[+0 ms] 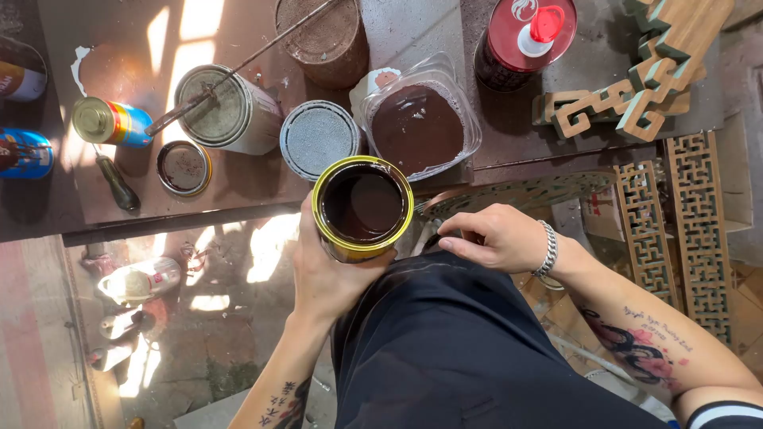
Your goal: Mixing paint or wood stain in a container and prying open a new can lid.
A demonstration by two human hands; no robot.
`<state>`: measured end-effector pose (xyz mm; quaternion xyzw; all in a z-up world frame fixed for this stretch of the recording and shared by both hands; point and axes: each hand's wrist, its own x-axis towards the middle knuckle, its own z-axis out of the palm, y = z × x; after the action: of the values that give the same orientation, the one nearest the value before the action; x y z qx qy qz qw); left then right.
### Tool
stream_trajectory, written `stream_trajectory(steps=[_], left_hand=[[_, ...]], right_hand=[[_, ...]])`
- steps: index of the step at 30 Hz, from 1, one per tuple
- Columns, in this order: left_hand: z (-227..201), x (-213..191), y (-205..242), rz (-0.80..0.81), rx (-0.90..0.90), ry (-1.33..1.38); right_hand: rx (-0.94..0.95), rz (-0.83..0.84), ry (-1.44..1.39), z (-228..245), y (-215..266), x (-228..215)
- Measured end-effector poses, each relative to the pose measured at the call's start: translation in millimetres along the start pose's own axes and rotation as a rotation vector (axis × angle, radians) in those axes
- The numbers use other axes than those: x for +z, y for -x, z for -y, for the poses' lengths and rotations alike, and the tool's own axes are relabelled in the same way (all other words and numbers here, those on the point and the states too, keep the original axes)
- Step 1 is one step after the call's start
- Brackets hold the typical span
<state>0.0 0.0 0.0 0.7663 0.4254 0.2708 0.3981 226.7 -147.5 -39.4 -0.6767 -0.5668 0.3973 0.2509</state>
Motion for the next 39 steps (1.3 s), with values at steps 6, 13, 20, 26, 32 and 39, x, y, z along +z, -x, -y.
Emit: stream_trajectory(steps=[6,13,20,26,32,39], left_hand=[[17.2,14.3,7.0,-0.005,-0.141,0.017],[37.3,20.3,11.3,-0.048,-0.151,0.023],[59.5,10.2,16.8,-0.149,0.0,0.063],[71.6,-49.6,9.1,-0.391,0.286,0.13],[135.3,-136.3,14.1,-0.522,0.251,0.082],[210.7,-254.4,12.2,-0.479,-0.123,0.0]], right_hand=[[0.006,0.022,0.012,-1.0,4.9,-0.3],[0.036,0.056,0.02,-0.9,4.5,-0.4],[0.015,0.058,-0.006,20.6,-12.6,-1.4],[-0.114,0.072,-0.128,85.8,-62.0,13.9],[-0.225,0.041,-0.112,146.7,-171.5,90.4],[-0.144,-0.053,0.572,196.2,-362.3,214.0]])
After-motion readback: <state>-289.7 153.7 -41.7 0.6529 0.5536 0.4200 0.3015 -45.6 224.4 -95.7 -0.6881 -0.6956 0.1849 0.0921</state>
